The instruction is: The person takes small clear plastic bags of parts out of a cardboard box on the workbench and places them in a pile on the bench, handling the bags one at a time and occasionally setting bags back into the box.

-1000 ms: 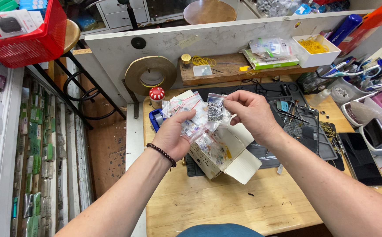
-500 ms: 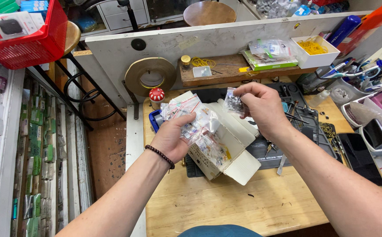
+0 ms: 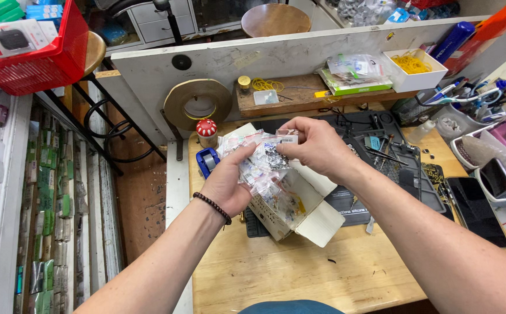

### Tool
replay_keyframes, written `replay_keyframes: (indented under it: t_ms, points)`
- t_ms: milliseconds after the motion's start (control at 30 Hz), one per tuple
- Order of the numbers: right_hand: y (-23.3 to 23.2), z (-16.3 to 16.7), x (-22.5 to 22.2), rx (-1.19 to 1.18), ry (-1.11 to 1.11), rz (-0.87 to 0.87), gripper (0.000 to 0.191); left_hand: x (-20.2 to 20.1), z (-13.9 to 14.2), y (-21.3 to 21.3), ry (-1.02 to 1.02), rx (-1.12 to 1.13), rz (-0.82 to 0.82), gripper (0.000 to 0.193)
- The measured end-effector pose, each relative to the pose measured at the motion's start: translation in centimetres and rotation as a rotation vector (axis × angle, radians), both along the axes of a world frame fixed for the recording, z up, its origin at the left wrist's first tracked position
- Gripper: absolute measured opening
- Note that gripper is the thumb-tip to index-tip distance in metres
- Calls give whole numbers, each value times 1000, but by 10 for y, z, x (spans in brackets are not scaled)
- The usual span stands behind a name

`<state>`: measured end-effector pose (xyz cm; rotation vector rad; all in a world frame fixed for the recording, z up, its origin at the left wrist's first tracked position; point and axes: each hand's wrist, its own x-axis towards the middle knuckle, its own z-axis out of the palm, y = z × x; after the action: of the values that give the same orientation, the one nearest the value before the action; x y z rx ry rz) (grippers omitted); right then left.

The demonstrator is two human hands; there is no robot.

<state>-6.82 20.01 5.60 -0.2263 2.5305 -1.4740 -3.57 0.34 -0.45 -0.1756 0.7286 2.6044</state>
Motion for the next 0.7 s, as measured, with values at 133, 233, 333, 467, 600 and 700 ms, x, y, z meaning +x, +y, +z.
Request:
replay_keyframes:
  t_ms: [133, 233, 333, 467, 600, 700]
  points:
    - [-9, -8, -4, 50, 110, 128, 30, -1, 0, 1, 106, -181, -46, 37]
    - [-12, -14, -10, 48, 177, 125, 40, -5, -2, 4, 92, -228, 12, 38]
    - [-12, -20, -12, 129, 243, 36, 42, -12, -5, 1, 85, -195, 15, 37]
    - [-14, -26, -12, 63, 215, 13, 32, -20, -14, -3, 52, -243, 51, 34]
    - [-13, -37, -10, 138, -38, -74, 34, -33, -25, -10, 2, -229, 145, 31]
    - [-19, -60, 6, 435, -94, 209, 36, -37, -35, -17, -66, -189, 197, 29]
